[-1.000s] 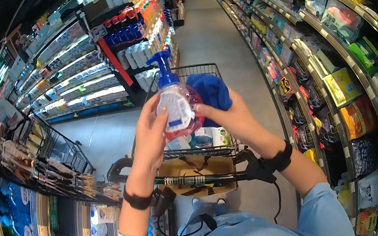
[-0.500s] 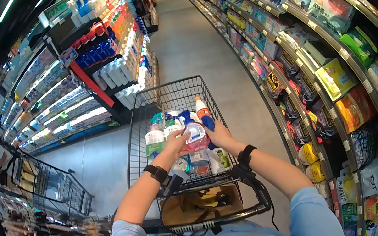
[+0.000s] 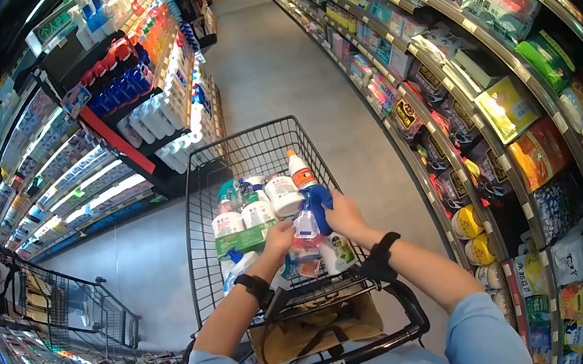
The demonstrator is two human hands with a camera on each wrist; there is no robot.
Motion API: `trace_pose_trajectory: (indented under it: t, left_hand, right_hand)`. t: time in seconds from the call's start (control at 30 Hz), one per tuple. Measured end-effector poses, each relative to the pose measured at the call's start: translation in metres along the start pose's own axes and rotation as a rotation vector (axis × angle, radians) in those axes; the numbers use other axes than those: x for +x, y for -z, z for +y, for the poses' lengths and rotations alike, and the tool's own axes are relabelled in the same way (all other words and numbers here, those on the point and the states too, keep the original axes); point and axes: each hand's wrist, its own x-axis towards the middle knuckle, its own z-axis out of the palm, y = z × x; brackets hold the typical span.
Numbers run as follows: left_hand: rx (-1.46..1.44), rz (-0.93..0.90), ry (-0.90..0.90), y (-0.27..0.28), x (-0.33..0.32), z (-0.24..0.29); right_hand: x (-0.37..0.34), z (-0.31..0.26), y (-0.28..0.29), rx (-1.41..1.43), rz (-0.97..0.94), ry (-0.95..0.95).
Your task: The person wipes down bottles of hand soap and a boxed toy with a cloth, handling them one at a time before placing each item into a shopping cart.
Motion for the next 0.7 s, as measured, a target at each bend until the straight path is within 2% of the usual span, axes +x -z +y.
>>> trace_pose_trajectory:
  t: [0.07, 0.1, 0.13, 0.17, 0.2, 0.23, 0.27, 0.3, 0.33, 0.37, 0.4, 0.47, 0.53, 0.57, 0.6, 0.7]
  left_hand:
    - [-0.158, -0.171, 0.006, 0.011, 0.002, 0.011]
    - [-0.16, -0.167, 0.001, 0.016, -0.007, 0.028]
    - [-0.292, -0.195, -0.006, 0.021, -0.024, 0.053]
    - [-0.425, -0.22, -0.009, 0.026, -0.04, 0.073]
    - [-0.39, -0.255, -0.083, 0.035, -0.051, 0.086]
    - [-0.398, -0.286, -0.181, 0.042, -0.063, 0.098]
    - [-0.404, -0.31, -0.282, 0.049, -0.081, 0.109]
    - [-0.408, -0.279, -0.29, 0.054, -0.106, 0.122]
    - [-0.299, -0.223, -0.406, 0.057, -0.134, 0.136]
    - [-0.186, -0.16, -0.515, 0.058, -0.159, 0.145]
    - [-0.191, -0.112, -0.516, 0.058, -0.178, 0.147]
    - [-0.197, -0.049, -0.557, 0.06, -0.219, 0.139]
    - [-0.011, 0.085, -0.725, 0.058, -0.264, 0.12]
    - [0.0, 0.081, -0.814, 0.056, -0.283, 0.112]
    - [0.019, 0.075, -0.64, 0.056, -0.313, 0.108]
    - [0.119, 0.221, -0.578, 0.046, -0.377, 0.078]
  right_hand:
    - [-0.008, -0.014, 0.017, 0.246, 0.072, 0.145]
    - [-0.016, -0.026, 0.031, 0.319, 0.017, 0.154]
    - [-0.019, -0.032, 0.037, 0.316, 0.016, 0.164]
    - [-0.024, -0.035, 0.04, 0.567, -0.045, 0.2]
    - [-0.031, -0.039, 0.044, 0.821, -0.114, 0.232]
    - [-0.043, -0.049, 0.058, 0.881, -0.183, 0.219]
    - [-0.057, -0.057, 0.066, 0.879, -0.207, 0.232]
    - [-0.068, -0.065, 0.074, 0.92, -0.22, 0.249]
    - [-0.079, -0.072, 0.082, 0.961, -0.238, 0.268]
    - [-0.09, -0.078, 0.09, 0.976, -0.349, 0.323]
    - [-0.104, -0.082, 0.098, 0.969, -0.392, 0.344]
    - [-0.136, -0.091, 0.11, 0.914, -0.574, 0.392]
    - [-0.167, -0.09, 0.12, 0.864, -0.644, 0.365]
    - [-0.18, -0.084, 0.121, 0.855, -0.646, 0.372]
    - [-0.191, -0.077, 0.121, 0.845, -0.65, 0.38]
    - [-0.213, -0.044, 0.131, 0.649, -0.755, 0.514]
